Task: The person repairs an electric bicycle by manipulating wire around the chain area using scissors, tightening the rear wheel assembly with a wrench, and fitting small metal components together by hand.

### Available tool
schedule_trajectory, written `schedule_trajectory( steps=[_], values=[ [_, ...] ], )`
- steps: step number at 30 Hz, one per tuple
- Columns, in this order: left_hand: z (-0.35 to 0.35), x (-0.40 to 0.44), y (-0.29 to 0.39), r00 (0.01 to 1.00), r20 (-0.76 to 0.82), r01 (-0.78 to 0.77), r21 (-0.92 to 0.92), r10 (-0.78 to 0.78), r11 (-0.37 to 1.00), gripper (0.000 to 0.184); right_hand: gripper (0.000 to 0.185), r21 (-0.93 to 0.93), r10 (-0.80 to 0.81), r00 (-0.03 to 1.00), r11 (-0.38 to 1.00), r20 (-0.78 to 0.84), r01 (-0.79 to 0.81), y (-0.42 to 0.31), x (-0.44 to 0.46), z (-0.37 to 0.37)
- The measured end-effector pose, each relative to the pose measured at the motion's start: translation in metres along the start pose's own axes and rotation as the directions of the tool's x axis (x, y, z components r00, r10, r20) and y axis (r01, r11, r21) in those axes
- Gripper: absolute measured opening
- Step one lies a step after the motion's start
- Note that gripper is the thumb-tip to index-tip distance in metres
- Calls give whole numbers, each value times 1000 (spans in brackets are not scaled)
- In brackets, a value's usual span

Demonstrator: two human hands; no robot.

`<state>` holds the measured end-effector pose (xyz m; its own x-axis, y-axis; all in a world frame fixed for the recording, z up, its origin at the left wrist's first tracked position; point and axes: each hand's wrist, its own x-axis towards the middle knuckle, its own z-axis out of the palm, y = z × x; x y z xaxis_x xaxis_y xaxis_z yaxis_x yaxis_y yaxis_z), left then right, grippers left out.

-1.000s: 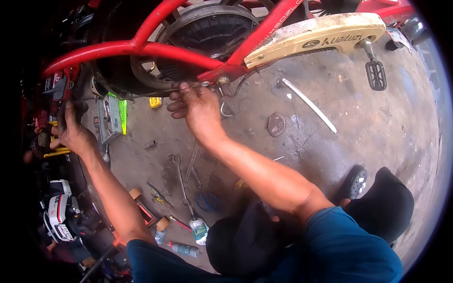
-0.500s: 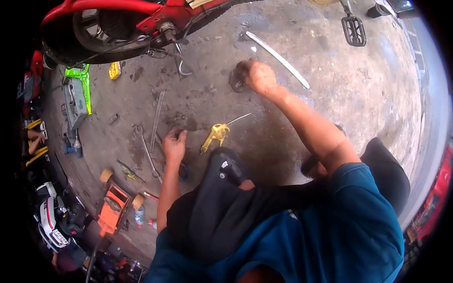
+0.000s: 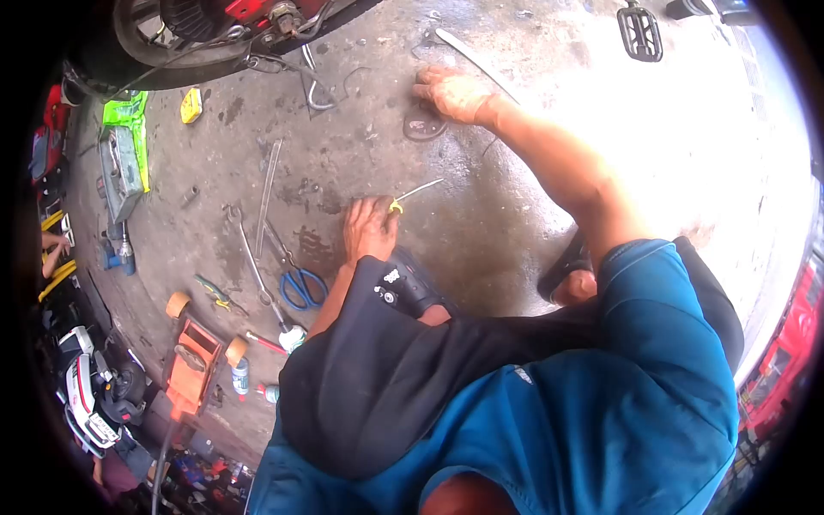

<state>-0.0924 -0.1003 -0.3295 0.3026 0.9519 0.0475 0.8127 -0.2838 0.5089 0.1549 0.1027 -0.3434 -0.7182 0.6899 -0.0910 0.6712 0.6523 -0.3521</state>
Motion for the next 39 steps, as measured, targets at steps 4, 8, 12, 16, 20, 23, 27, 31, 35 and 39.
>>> schedule_trajectory(
  steps=[4, 8, 12, 16, 20, 23, 27, 31, 35, 39],
  values=[
    [16, 58, 25, 987, 0, -158, -18, 158, 987, 30, 24, 271, 293, 955, 917, 37, -292, -15, -38, -20],
    [70, 93, 33, 979, 153, -133, -11, 133, 991, 26, 24, 610, 534, 846, 672, -6, -420, -12, -61, -22],
    [82, 92, 26, 998, 45, -42, -169, 50, 985, 18, 20, 861, 630, 777, 382, 23, -335, -6, -69, -3],
    [26, 94, 19, 889, 314, 397, -891, -333, 219, 15, 17, 879, 666, 744, 320, 57, -354, -30, -59, -11],
    [-19, 70, -5, 864, 419, 231, -822, -280, -520, 18, 20, 888, 638, 739, 186, 216, -420, -63, -38, -17],
    [-32, 60, -10, 883, 369, 125, -781, -290, -612, 21, 22, 916, 553, 796, 136, 246, -378, -84, -22, -14],
    [-36, 53, -13, 891, 313, 43, -779, -328, -626, 22, 22, 935, 492, 829, 81, 264, -346, -102, -12, -13],
    [-36, 47, -19, 877, 300, 57, -841, -375, -538, 24, 22, 928, 510, 807, 44, 298, -371, -119, -7, -13],
    [-47, 44, -4, 803, 200, 185, -979, -561, -83, 24, 24, 926, 524, 787, -10, 325, -376, -133, -5, -17],
    [-42, 44, 7, 872, -233, 123, -748, -431, 652, 21, 24, 917, 505, 807, 73, 306, -393, -135, -5, -9]
  ],
)
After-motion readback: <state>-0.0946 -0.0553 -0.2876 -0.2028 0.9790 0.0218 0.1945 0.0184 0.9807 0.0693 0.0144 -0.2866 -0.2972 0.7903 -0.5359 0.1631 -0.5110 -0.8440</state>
